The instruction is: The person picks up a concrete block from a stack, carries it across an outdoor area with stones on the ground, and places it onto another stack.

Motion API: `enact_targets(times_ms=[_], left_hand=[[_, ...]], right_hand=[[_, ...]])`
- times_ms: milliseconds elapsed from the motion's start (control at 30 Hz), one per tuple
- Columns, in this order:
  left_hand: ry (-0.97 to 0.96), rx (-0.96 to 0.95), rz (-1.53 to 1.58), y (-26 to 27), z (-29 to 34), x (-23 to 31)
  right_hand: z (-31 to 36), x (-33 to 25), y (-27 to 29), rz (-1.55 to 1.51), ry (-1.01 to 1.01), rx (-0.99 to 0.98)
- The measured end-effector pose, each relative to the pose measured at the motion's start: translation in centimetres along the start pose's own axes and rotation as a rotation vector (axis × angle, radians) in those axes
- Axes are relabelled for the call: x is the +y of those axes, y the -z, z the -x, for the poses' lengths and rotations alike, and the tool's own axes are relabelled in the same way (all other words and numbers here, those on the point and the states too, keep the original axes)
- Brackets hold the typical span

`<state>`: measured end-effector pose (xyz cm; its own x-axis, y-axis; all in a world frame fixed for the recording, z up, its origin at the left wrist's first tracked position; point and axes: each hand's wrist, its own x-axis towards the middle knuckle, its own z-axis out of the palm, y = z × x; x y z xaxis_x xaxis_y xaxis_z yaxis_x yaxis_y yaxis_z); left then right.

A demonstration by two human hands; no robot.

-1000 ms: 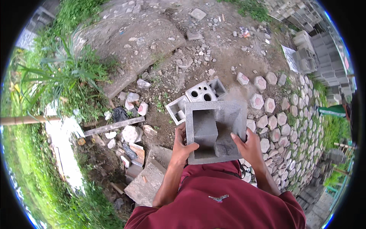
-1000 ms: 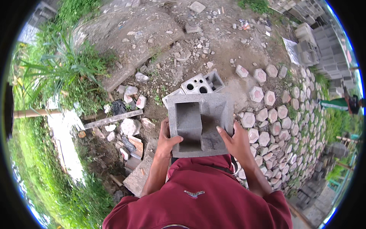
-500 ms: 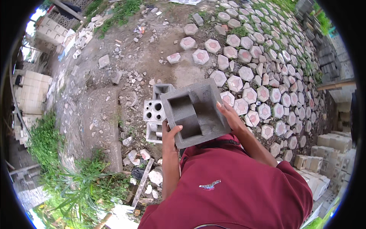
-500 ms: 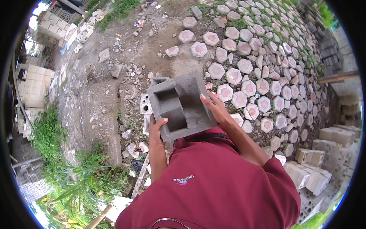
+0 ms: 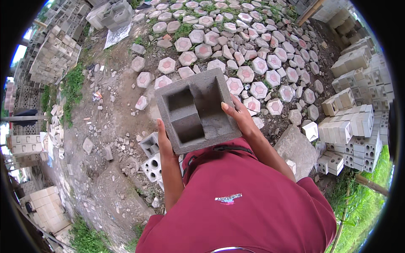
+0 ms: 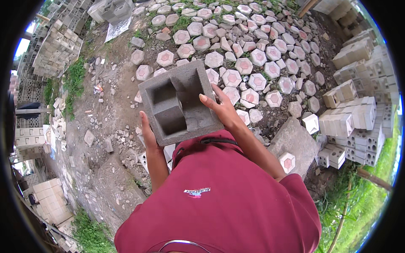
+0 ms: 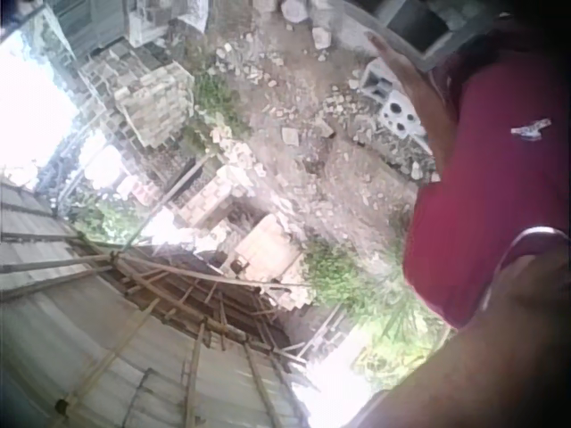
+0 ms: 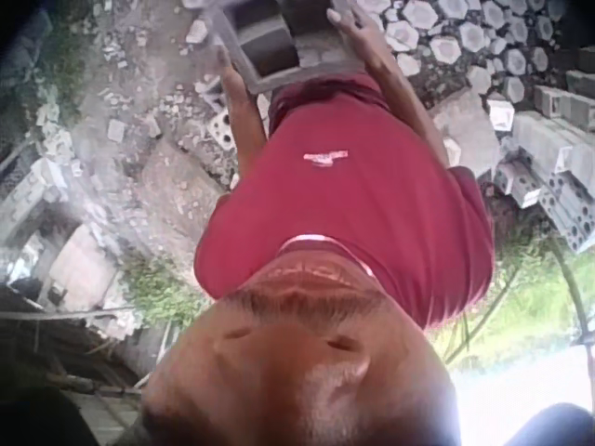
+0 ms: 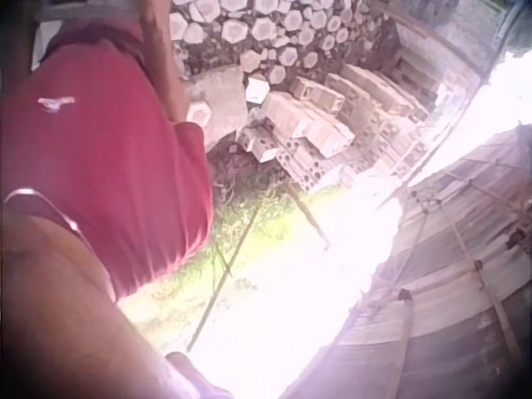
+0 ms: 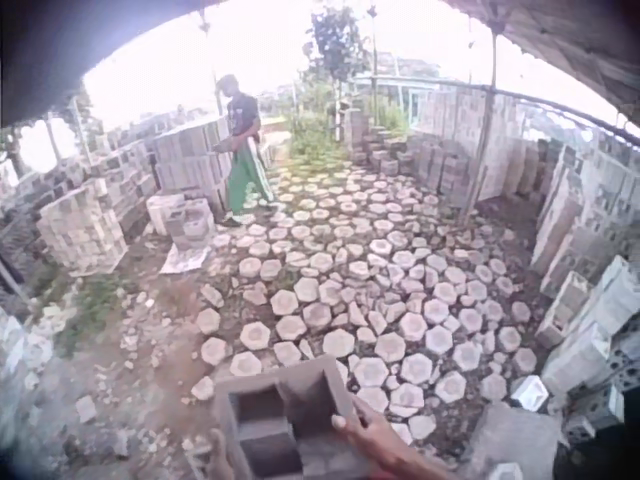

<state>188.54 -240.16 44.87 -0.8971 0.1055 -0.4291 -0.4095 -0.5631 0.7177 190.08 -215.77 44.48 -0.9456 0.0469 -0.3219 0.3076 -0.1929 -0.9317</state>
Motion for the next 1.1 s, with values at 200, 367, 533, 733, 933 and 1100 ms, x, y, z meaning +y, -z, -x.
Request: enact_targets(times_ms=[200, 367, 533, 733, 933, 1100], left_hand=[[0.098, -0.139, -0.094, -4.7, -10.3, -0.3], [0.180, -0.259, -0.109, -7.9, -20.8, -0.4], [0.255, -0.346, -0.201, -13.7, -28.5, 1.9], [0.346, -0.462, -0.333, -21.8, -36.0, 2.2], [0.398, -0.572, -0.462, -30.8, -40.9, -1.3], [0.457, -0.597, -0.579, -38.8, -45.1, -5.6]], right_hand=[[-4.7, -3.5, 3.4, -0.146, -0.055, 0.210], [-11.1, -6.2, 5.7, -0.139, -0.018, 0.353], [-16.5, -8.8, 8.0, -0.256, -0.050, 0.426], [-20.4, -10.9, 12.0, -0.308, -0.035, 0.614], [-22.3, -12.4, 18.1, -0.356, -0.009, 0.786], [-25.0, -11.8, 26.6, -0.386, 0.015, 0.801]])
